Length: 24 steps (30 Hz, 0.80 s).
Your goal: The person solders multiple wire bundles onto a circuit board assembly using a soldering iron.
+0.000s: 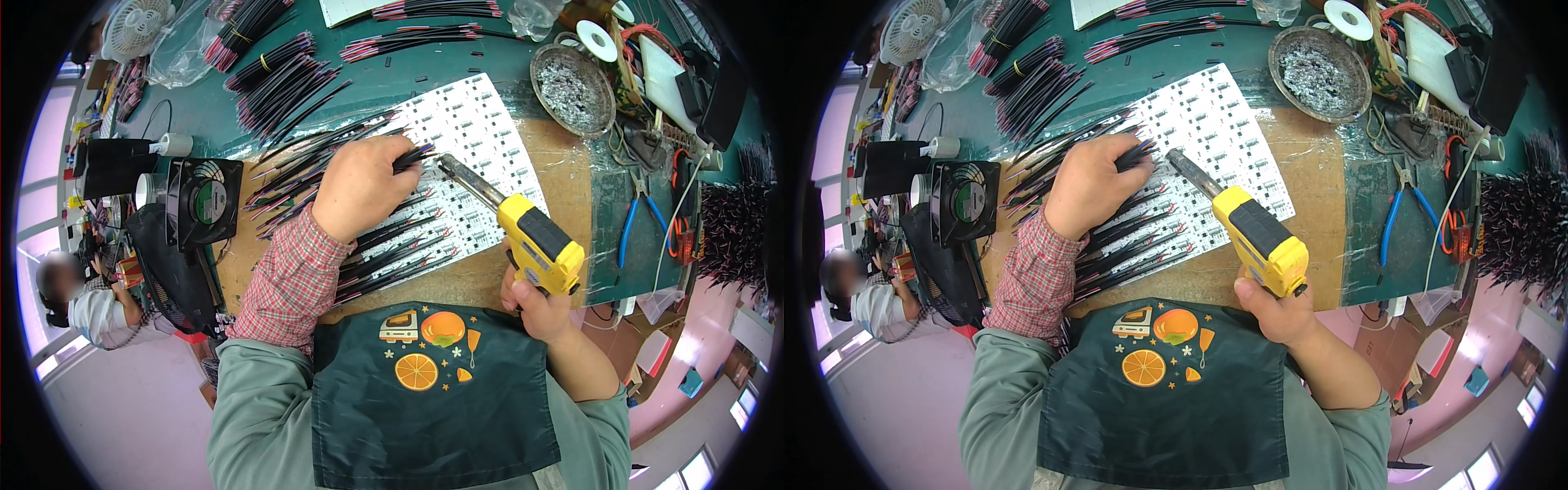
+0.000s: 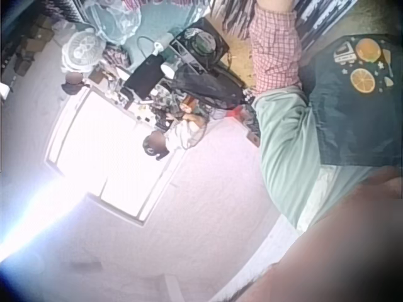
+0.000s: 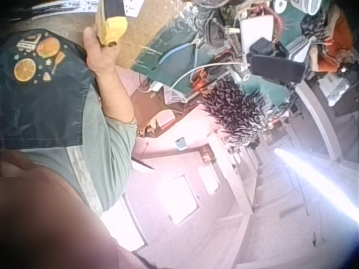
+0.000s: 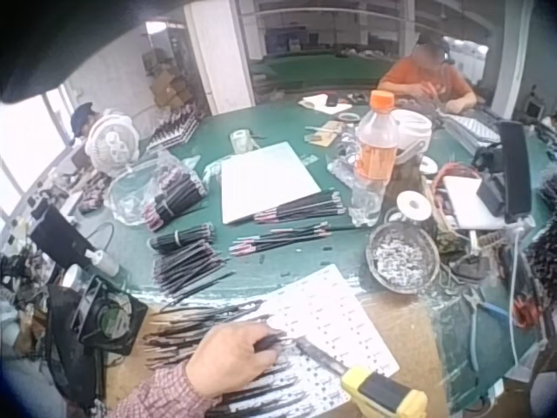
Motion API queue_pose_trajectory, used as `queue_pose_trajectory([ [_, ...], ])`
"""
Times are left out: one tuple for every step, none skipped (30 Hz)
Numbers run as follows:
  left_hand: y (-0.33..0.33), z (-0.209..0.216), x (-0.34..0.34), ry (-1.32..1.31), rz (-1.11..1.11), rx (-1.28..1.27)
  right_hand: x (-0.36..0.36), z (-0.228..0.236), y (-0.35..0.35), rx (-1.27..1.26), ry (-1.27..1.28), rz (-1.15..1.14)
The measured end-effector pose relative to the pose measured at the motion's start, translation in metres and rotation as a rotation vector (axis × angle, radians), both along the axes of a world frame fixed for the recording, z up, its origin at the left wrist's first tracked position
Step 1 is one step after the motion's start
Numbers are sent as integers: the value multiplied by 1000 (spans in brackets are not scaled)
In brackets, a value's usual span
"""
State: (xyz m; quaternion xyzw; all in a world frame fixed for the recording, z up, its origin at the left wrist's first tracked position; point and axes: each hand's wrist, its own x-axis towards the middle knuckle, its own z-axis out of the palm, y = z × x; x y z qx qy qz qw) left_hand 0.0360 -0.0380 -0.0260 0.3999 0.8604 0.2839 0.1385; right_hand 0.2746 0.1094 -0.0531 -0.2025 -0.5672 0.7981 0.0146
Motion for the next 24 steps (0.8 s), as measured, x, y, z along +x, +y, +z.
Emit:
queue_pose_trajectory([
  [0, -1, 0, 7, 0, 7, 0, 2, 0, -20, -12, -12],
  [-1, -1, 0, 7, 0, 7, -1, 3, -1, -41, -24, -25],
  [-2, -2, 0, 21, -7, 22, -1, 3, -1, -41, -24, -24],
  [-1, -3, 0, 33, -18, 37, -2, 4, -1, -45, -24, -30],
  [-1, -1, 0, 33, -19, 38, -2, 4, -1, -50, -24, -35],
  [0, 2, 1, 3, -26, 21, -2, 5, -1, -49, -25, -37],
  [0, 5, 1, -25, -31, 3, -2, 5, 0, -53, -18, -35],
  [-1, 7, 1, -24, -31, 3, -2, 6, 0, -57, -10, -33],
  [-3, 8, 0, -89, -15, 40, -1, 6, 0, -57, -10, -34],
  [-5, 9, -1, -155, 0, 78, -1, 6, -1, -69, -5, -46],
  [-6, 10, -2, -155, -2, 78, 0, 5, -1, -80, 0, -57],
  [-7, 11, -3, -71, -19, 96, 1, 5, -1, -80, 1, -58],
  [-8, 12, -3, 12, -38, 115, 2, 3, -1, -65, 4, -56],
  [-8, 14, -3, 11, -40, 115, 4, 2, -1, -50, 7, -53],
  [-9, 18, -1, 113, 31, 264, 5, 2, 0, -50, 7, -55],
  [-10, 21, 0, 212, 102, 412, 7, 3, 0, -48, 8, -56],
  [-13, 23, 0, 260, 124, 545, 9, 3, 0, -46, 10, -57],
  [-16, 32, 3, 295, 133, 548, 11, 2, 1, -46, 8, -61],
  [-17, 40, 7, 282, 134, 524, 12, 2, 1, -37, 7, -61],
  [-16, 43, 10, 269, 134, 500, 14, 1, 1, -27, 6, -61],
  [-14, 40, 12, 267, 134, 500, 15, 1, 1, -27, 5, -62],
  [-13, 37, 15, 102, 120, 386, 17, 1, 2, -20, -6, -49],
  [-11, 33, 18, -62, 105, 271, 18, 0, 2, -14, -16, -37],
  [-10, 29, 19, -66, 106, 176, 19, 0, 3, -15, -16, -35],
])
